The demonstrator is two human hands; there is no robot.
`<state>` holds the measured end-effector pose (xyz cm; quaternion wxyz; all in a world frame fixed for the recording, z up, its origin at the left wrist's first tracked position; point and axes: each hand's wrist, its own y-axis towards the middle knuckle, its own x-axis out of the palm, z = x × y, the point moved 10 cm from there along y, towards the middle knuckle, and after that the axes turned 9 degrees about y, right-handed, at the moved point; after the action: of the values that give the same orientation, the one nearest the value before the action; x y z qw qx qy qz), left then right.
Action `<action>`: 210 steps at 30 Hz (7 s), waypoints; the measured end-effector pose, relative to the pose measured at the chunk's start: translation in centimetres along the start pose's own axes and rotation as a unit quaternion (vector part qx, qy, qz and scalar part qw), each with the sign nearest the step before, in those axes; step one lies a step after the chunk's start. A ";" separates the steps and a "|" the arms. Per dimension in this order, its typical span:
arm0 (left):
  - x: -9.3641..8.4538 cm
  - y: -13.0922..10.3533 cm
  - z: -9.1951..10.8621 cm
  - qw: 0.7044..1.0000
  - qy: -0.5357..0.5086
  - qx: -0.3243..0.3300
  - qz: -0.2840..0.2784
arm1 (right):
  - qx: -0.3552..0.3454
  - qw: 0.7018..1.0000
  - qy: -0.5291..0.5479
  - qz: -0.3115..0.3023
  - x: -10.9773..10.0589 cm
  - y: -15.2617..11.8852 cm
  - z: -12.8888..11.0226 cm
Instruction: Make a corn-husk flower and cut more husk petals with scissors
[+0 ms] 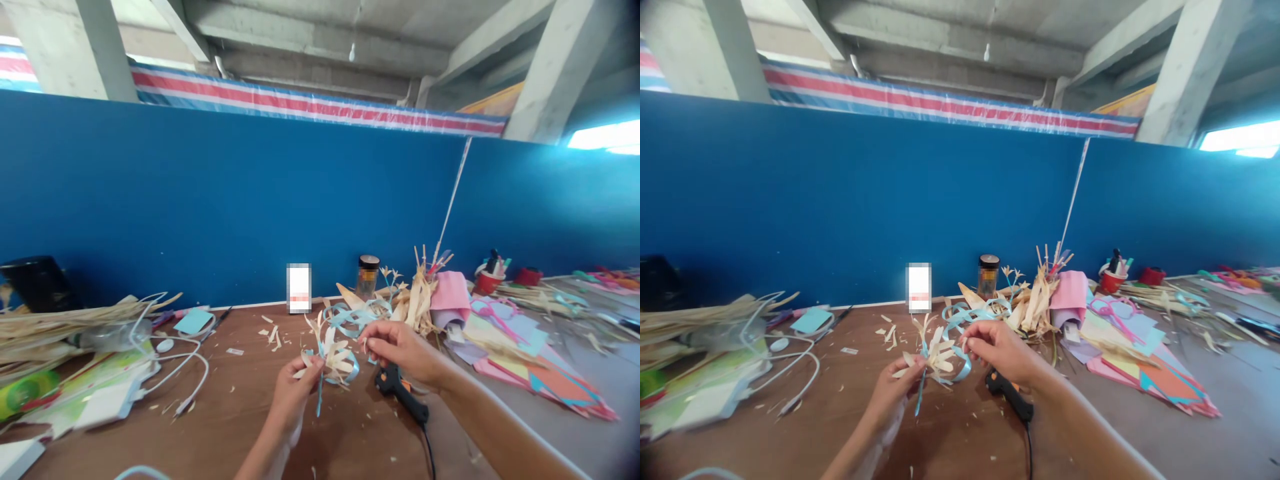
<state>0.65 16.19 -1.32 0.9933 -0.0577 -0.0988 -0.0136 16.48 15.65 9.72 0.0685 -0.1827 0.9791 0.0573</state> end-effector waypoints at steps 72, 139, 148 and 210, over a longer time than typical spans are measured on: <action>-1.8 0.6 0.5 0.990 -0.128 0.006 0.054 | -0.061 0.873 -0.367 0.315 -14.2 -4.0 3.5; 1.4 -1.5 0.5 0.969 -0.180 -0.029 -0.164 | -0.192 0.937 -0.291 -0.001 7.7 -2.3 -7.2; 2.3 -1.7 1.2 0.960 -0.196 -0.014 -0.200 | -0.198 0.903 -0.295 0.242 -1.4 -2.1 -8.3; 3.6 -2.4 -0.5 0.944 -0.224 -0.031 -0.242 | 0.058 0.989 0.065 -0.122 6.2 2.0 -0.8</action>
<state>4.13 13.74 -0.79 0.9101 -0.0644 -0.3289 -0.2438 9.88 15.23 9.73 0.0219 -0.2998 0.9535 -0.0200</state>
